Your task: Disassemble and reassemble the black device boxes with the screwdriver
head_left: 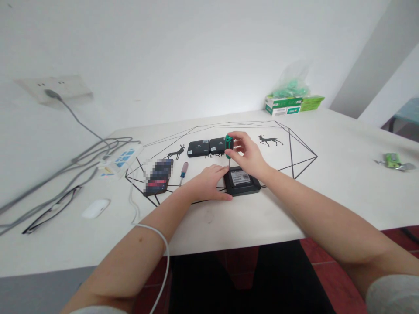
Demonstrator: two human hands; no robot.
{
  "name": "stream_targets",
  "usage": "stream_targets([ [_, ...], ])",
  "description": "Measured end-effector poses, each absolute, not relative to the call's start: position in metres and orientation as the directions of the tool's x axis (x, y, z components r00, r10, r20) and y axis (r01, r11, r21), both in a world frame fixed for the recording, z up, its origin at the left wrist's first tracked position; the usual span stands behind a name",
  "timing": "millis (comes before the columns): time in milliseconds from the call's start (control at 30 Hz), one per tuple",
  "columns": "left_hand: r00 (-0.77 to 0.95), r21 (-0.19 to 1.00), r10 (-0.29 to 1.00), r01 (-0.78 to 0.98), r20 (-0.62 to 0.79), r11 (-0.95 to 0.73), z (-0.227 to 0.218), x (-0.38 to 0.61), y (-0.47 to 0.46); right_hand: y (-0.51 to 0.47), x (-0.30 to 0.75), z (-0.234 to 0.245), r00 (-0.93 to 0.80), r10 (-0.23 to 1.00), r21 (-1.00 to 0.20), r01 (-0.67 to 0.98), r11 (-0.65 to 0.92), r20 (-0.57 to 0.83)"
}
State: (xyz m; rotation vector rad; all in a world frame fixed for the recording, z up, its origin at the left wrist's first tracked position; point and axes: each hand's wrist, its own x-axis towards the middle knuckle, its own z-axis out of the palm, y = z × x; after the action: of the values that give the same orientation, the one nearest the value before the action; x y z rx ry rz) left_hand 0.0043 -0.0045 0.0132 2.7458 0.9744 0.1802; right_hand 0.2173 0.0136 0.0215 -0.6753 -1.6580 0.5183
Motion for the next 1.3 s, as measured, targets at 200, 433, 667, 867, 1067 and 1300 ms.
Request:
stream_targets([
  [200, 0.768, 0.255, 0.64, 0.612, 0.036, -0.749, 0.014, 0.004, -0.005, 0.014, 0.217, 0.02, -0.173, 0.678, -0.673, 0.099, 0.733, 0.714],
  [433, 0.773, 0.26, 0.634, 0.605, 0.037, -0.753, 0.015, 0.004, -0.004, 0.016, 0.217, 0.027, -0.136, 0.657, -0.633, 0.183, 0.752, 0.741],
  [667, 0.765, 0.239, 0.644, 0.623, 0.015, -0.745, 0.015, 0.005, -0.005, 0.019, 0.216, 0.026, -0.126, 0.682, -0.685, 0.027, 0.728, 0.72],
  [867, 0.772, 0.24, 0.635, 0.612, 0.022, -0.753, 0.014, 0.004, -0.004, 0.019, 0.216, 0.026, -0.083, 0.669, -0.654, 0.154, 0.741, 0.738],
  [1067, 0.772, 0.233, 0.636, 0.615, 0.016, -0.753, 0.014, 0.004, -0.004, 0.017, 0.215, 0.028, -0.111, 0.683, -0.68, 0.069, 0.73, 0.721],
  [1300, 0.77, 0.224, 0.638, 0.619, 0.014, -0.753, 0.015, 0.005, -0.005, 0.013, 0.215, 0.031, -0.113, 0.682, -0.68, 0.062, 0.73, 0.722],
])
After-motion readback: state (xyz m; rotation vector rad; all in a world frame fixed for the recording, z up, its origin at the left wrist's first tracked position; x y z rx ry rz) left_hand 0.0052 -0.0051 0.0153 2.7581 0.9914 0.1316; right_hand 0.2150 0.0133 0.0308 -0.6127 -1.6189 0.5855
